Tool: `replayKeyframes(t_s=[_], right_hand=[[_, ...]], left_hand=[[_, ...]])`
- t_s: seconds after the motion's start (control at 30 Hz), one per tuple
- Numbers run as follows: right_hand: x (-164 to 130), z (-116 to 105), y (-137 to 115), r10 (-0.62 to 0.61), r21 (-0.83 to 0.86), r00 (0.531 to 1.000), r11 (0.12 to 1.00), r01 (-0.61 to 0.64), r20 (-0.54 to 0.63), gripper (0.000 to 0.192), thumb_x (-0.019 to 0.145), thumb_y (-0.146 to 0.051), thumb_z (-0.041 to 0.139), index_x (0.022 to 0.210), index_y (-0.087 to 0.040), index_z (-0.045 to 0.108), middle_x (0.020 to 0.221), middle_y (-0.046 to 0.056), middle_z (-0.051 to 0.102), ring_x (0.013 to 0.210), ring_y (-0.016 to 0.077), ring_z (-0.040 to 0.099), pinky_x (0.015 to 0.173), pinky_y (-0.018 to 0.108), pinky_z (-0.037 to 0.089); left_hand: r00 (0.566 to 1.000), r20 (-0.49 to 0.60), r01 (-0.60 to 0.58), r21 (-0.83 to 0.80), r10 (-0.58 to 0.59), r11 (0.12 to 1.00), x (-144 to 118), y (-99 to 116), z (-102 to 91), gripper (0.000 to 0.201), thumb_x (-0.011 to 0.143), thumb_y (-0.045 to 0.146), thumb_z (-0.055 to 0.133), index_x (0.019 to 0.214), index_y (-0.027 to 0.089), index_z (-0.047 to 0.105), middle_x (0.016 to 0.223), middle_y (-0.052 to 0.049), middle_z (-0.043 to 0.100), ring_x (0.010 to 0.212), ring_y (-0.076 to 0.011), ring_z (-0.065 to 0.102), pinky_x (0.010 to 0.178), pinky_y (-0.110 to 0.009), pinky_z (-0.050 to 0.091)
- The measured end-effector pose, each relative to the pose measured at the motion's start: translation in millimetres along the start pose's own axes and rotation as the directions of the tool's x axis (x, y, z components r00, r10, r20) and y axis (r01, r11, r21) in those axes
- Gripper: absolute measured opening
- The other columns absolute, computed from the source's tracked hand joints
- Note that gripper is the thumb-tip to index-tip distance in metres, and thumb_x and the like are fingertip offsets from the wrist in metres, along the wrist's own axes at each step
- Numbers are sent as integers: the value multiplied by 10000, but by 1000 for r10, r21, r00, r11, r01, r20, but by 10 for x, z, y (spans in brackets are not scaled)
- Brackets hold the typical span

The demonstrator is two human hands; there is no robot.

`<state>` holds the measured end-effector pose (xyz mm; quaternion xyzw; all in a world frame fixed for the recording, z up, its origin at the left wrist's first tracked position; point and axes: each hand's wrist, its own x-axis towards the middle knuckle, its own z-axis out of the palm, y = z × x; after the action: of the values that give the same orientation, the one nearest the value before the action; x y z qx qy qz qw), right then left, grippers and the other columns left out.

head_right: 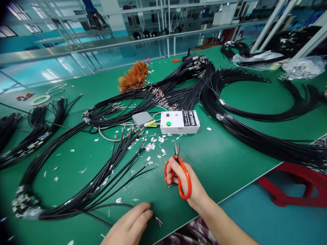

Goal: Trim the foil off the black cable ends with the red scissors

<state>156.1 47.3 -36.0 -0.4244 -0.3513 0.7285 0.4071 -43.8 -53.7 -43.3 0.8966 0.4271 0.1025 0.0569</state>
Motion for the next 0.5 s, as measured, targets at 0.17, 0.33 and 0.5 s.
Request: replayKeyframes(t_s=[0.17,0.33,0.5], right_hand=[[-3,26,-39,-12,-52,1000,999,13,6,453,864,-543,510,696,-124,485,642,22,482,599,101,468,580,227,376],[-28,52,-51,-22,-72,1000,997,22,4,455,874,-545,494,706,-122,481,634,19,475,595,96,463,578,226,378],[-32,8,-8,-53,-72,999,996,52,-7,444,880,-527,493,698,-123,470,635,20,467,590,93,445,562,222,349]], left_hand=[[987,-57,156,88,-151,984,63,-256,5,381,844,74,365,1211,122,455,1329,-138,482,1178,-226,519,910,-325,503],[955,-149,271,92,-256,958,303,-448,-62,320,903,150,413,1215,93,462,1331,-175,429,1185,-252,483,930,-396,481],[987,-157,-37,-309,-12,950,241,34,246,124,897,194,444,981,182,534,918,-41,573,809,-174,513,704,-297,421]])
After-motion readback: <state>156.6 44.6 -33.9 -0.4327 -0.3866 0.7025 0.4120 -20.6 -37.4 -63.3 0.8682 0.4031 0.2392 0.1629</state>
